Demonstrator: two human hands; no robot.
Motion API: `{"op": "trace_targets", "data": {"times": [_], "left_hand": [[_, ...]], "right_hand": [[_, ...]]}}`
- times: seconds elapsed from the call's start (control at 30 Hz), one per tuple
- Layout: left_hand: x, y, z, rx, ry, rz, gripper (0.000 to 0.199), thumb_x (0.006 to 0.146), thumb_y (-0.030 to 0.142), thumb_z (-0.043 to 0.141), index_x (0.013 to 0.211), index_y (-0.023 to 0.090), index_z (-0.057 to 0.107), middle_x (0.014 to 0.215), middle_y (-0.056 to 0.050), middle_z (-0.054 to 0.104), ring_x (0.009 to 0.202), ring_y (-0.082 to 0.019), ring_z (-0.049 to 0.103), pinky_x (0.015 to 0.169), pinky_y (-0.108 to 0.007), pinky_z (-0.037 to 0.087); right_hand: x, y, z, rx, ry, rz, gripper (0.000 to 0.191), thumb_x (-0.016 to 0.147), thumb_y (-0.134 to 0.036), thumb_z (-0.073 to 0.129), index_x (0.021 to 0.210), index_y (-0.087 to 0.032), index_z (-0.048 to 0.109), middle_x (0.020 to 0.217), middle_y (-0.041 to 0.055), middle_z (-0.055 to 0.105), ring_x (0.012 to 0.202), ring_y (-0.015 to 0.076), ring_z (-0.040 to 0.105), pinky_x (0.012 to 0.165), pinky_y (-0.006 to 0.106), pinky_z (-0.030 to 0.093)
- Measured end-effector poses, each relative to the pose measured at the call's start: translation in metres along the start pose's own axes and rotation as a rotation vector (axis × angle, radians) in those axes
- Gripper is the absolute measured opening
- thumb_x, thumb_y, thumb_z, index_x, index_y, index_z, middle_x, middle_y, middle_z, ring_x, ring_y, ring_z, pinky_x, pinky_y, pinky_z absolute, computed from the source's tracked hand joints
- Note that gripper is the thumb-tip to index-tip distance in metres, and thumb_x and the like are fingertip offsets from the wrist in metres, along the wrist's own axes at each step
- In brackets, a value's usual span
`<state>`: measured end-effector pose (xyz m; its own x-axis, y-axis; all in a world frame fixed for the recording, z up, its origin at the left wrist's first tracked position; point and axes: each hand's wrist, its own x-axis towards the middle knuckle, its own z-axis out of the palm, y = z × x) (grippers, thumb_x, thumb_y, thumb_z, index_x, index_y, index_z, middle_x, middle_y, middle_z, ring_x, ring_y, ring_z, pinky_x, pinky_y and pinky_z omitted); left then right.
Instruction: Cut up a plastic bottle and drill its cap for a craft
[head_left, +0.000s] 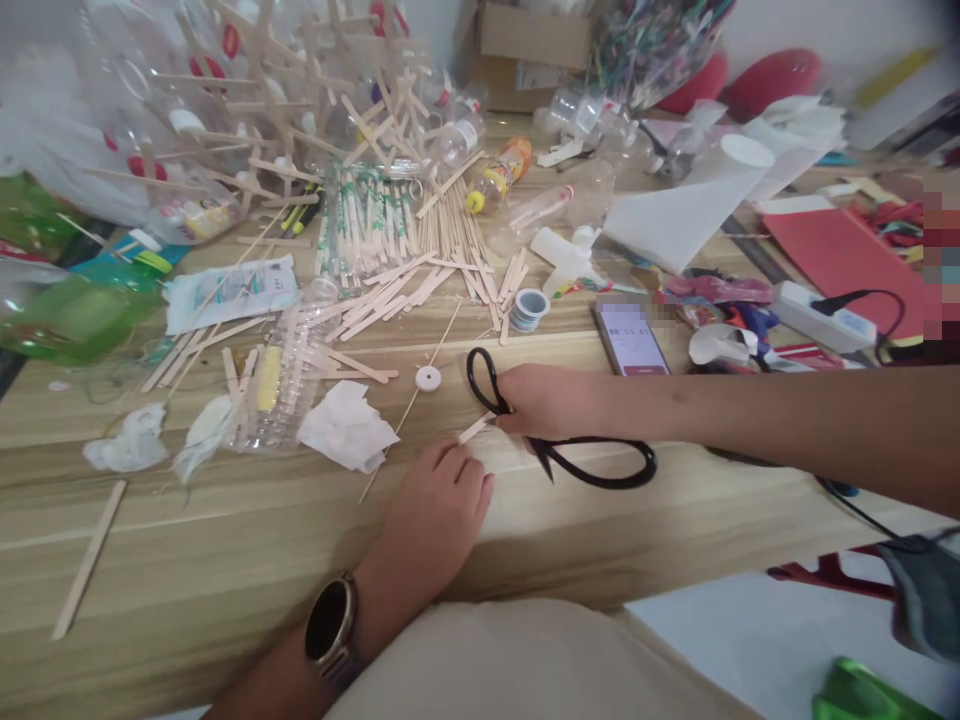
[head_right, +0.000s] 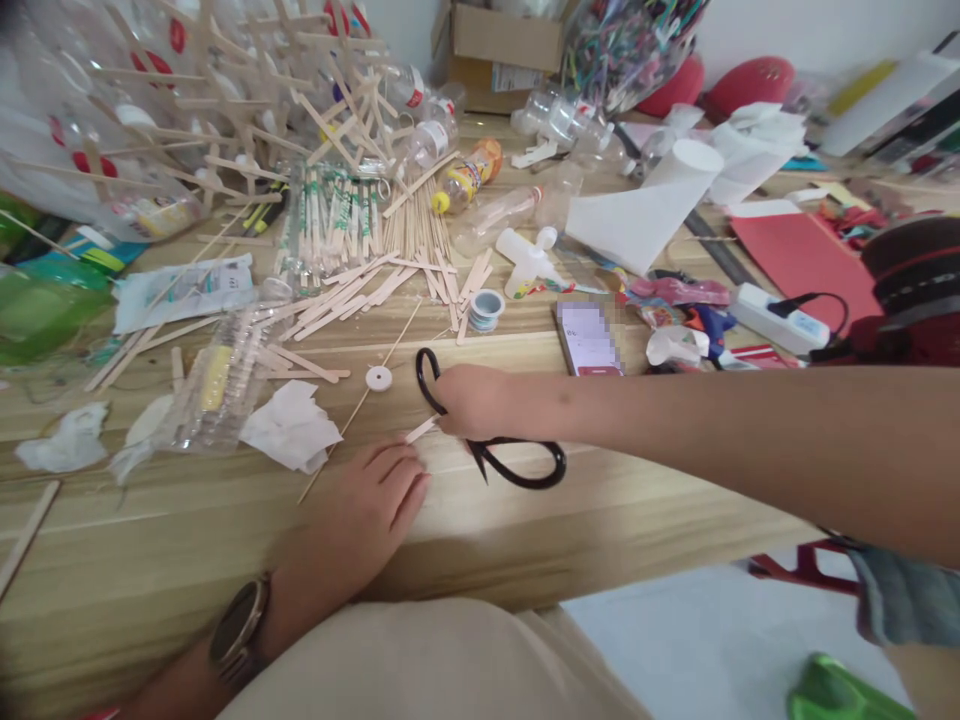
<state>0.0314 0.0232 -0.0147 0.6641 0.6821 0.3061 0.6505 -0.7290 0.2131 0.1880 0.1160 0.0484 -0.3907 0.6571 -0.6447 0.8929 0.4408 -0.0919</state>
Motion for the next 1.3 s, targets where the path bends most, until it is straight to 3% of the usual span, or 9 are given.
{"op": "trace_targets", "data": {"times": [0.2, 0.4, 0.63, 0.73, 0.83, 0.93, 1.03, 1.13, 1.3], "left_hand": [[-0.001, -0.003, -0.002, -0.061, 0.079, -0.101, 0.02, 0.093, 0.012, 0.049, 0.08, 0.013, 0.064, 0.079, -0.009, 0.072, 0.083, -0.023, 0.069, 0.078, -0.036, 0.058], [-0.004, -0.003, 0.002, -0.102, 0.104, -0.188, 0.026, 0.096, 0.015, 0.043, 0.08, 0.014, 0.064, 0.082, -0.01, 0.074, 0.087, -0.023, 0.071, 0.077, -0.036, 0.06], [-0.001, -0.002, 0.004, -0.075, 0.125, -0.171, 0.027, 0.094, 0.012, 0.044, 0.077, 0.015, 0.065, 0.076, -0.007, 0.072, 0.08, -0.02, 0.07, 0.075, -0.035, 0.06], [0.0, -0.002, 0.004, -0.057, 0.145, -0.15, 0.029, 0.094, 0.011, 0.043, 0.075, 0.015, 0.065, 0.074, -0.007, 0.072, 0.077, -0.02, 0.07, 0.073, -0.033, 0.06], [0.0, -0.002, 0.005, -0.047, 0.165, -0.146, 0.032, 0.095, 0.011, 0.041, 0.073, 0.014, 0.065, 0.071, -0.007, 0.071, 0.076, -0.02, 0.07, 0.073, -0.033, 0.06], [-0.001, -0.002, 0.005, -0.043, 0.163, -0.129, 0.03, 0.094, 0.01, 0.042, 0.073, 0.015, 0.065, 0.071, -0.007, 0.069, 0.075, -0.02, 0.069, 0.075, -0.034, 0.06], [-0.002, -0.001, 0.004, -0.069, 0.124, -0.137, 0.025, 0.093, 0.01, 0.045, 0.076, 0.016, 0.063, 0.075, -0.007, 0.069, 0.078, -0.02, 0.068, 0.076, -0.035, 0.058], [-0.003, -0.002, 0.003, -0.123, 0.048, -0.237, 0.02, 0.093, 0.013, 0.047, 0.079, 0.016, 0.061, 0.078, -0.006, 0.068, 0.077, -0.02, 0.066, 0.071, -0.034, 0.057], [0.0, -0.007, 0.005, -0.064, -0.021, -0.394, 0.009, 0.093, 0.014, 0.051, 0.095, 0.016, 0.06, 0.091, -0.008, 0.064, 0.087, -0.023, 0.061, 0.077, -0.038, 0.054]], "right_hand": [[0.005, -0.013, -0.011, 0.092, -0.226, 0.013, 0.029, 0.098, -0.018, 0.052, 0.073, -0.011, 0.065, 0.062, -0.0021, 0.065, 0.051, 0.0091, 0.06, 0.052, 0.022, 0.048], [0.01, -0.012, -0.014, 0.022, -0.099, -0.111, 0.018, 0.079, 0.006, 0.06, 0.087, -0.006, 0.071, 0.084, 0.0097, 0.074, 0.068, 0.0156, 0.062, 0.059, 0.025, 0.037], [0.011, -0.017, -0.01, 0.079, -0.202, 0.03, 0.029, 0.087, -0.005, 0.047, 0.069, -0.008, 0.07, 0.058, 0.0065, 0.068, 0.043, 0.0124, 0.056, 0.044, 0.022, 0.036], [0.006, -0.024, -0.01, 0.023, -0.142, 0.033, 0.021, 0.081, 0.001, 0.052, 0.09, -0.004, 0.07, 0.075, 0.0136, 0.073, 0.057, 0.0173, 0.064, 0.049, 0.024, 0.038], [0.005, -0.027, -0.012, -0.001, -0.124, -0.008, 0.03, 0.075, 0.008, 0.056, 0.099, -0.002, 0.069, 0.086, 0.0179, 0.073, 0.07, 0.0223, 0.067, 0.055, 0.026, 0.039], [0.01, -0.023, -0.013, 0.08, -0.186, -0.001, 0.018, 0.077, 0.002, 0.053, 0.079, -0.005, 0.07, 0.075, 0.0145, 0.073, 0.061, 0.0201, 0.065, 0.05, 0.025, 0.039], [0.015, -0.011, -0.01, 0.222, -0.263, 0.039, 0.035, 0.086, -0.01, 0.047, 0.055, -0.012, 0.062, 0.057, 0.0075, 0.068, 0.045, 0.0141, 0.059, 0.043, 0.022, 0.039], [0.013, -0.001, 0.002, 0.327, -0.185, 0.055, 0.034, 0.087, -0.015, 0.045, 0.055, -0.015, 0.06, 0.054, 0.0043, 0.066, 0.042, 0.013, 0.057, 0.041, 0.021, 0.039], [-0.002, 0.003, 0.034, 0.468, 0.085, 0.018, 0.013, 0.083, -0.011, 0.047, 0.081, -0.017, 0.059, 0.061, 0.0004, 0.068, 0.056, 0.0141, 0.064, 0.052, 0.02, 0.043]]}}
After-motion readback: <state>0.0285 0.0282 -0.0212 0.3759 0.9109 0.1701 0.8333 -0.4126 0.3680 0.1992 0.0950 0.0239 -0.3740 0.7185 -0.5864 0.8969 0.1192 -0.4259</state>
